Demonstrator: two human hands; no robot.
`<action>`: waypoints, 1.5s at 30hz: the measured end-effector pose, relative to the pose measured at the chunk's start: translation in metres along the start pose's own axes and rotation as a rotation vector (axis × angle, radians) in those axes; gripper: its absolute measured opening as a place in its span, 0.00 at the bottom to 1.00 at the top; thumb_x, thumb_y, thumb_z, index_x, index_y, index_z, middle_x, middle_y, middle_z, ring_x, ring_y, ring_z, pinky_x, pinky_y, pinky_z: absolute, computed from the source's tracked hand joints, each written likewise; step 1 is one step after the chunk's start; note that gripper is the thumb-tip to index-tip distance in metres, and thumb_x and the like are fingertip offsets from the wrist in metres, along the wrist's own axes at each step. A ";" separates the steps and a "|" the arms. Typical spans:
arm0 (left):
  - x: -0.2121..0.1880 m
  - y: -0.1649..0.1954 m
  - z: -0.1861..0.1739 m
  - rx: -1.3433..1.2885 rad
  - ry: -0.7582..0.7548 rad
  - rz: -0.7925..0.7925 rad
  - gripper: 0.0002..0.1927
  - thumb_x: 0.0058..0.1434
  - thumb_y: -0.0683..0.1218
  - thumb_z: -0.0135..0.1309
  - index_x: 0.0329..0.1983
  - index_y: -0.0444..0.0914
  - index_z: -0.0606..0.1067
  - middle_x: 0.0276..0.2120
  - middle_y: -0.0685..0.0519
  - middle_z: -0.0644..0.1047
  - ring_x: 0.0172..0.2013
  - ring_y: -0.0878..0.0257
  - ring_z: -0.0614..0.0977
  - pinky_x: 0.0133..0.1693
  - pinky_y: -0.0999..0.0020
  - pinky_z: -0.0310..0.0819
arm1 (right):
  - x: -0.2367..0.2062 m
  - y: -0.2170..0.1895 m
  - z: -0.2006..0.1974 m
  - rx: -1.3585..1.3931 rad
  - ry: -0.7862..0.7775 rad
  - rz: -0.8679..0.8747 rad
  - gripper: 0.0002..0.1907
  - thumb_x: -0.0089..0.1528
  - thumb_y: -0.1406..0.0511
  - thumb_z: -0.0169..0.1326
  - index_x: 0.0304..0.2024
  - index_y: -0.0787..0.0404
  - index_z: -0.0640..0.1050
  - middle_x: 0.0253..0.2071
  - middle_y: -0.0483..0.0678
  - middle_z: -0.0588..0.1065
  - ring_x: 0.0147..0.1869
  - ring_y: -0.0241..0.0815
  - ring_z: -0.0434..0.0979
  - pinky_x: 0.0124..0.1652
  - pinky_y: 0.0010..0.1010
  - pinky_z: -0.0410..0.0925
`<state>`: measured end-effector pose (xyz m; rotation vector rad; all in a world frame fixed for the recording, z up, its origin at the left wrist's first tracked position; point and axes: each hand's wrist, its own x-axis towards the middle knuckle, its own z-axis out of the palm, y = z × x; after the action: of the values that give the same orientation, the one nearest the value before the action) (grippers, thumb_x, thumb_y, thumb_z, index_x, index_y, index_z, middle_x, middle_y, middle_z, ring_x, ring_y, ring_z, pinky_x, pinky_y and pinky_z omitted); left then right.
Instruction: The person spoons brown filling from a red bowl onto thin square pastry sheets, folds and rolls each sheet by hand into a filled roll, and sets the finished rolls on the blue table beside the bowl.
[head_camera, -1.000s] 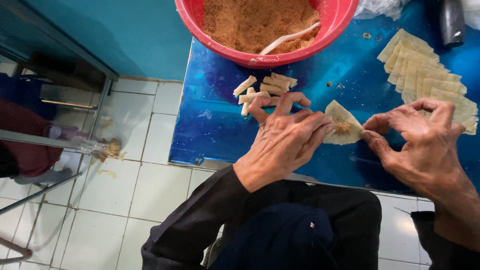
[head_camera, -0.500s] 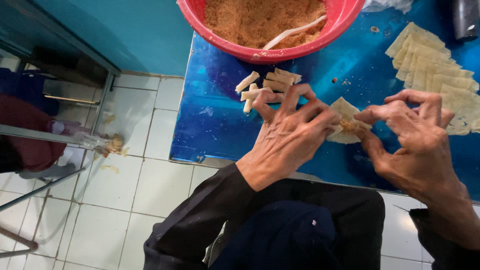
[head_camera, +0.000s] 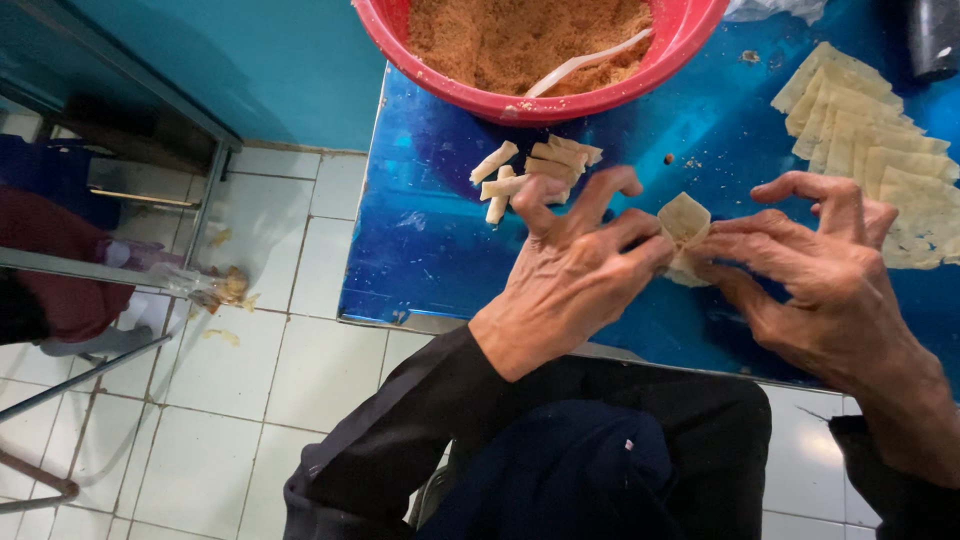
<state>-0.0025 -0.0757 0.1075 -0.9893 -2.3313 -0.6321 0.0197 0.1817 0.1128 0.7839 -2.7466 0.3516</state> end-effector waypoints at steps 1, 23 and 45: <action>0.000 0.000 0.001 0.046 -0.002 0.018 0.05 0.66 0.48 0.61 0.43 0.47 0.79 0.41 0.64 0.79 0.62 0.63 0.70 0.57 0.45 0.46 | 0.001 -0.001 -0.001 -0.029 -0.004 -0.019 0.16 0.59 0.59 0.68 0.50 0.48 0.84 0.50 0.37 0.82 0.70 0.42 0.65 0.66 0.43 0.50; 0.016 -0.015 0.018 -0.195 -0.098 -0.020 0.20 0.61 0.43 0.56 0.58 0.46 0.74 0.40 0.56 0.78 0.61 0.54 0.70 0.58 0.46 0.53 | 0.034 0.023 0.001 0.051 -0.150 0.065 0.14 0.54 0.58 0.68 0.42 0.48 0.84 0.44 0.38 0.80 0.63 0.48 0.65 0.62 0.50 0.57; 0.009 -0.006 0.024 -0.112 -0.017 -0.051 0.08 0.66 0.49 0.58 0.48 0.49 0.77 0.43 0.64 0.75 0.55 0.62 0.70 0.54 0.46 0.49 | 0.022 -0.001 -0.012 -0.315 -0.012 -0.127 0.13 0.62 0.54 0.65 0.46 0.50 0.87 0.43 0.39 0.83 0.71 0.43 0.68 0.63 0.49 0.48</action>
<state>-0.0191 -0.0603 0.0942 -0.9902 -2.3644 -0.7857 0.0044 0.1741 0.1313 0.8680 -2.6516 -0.1104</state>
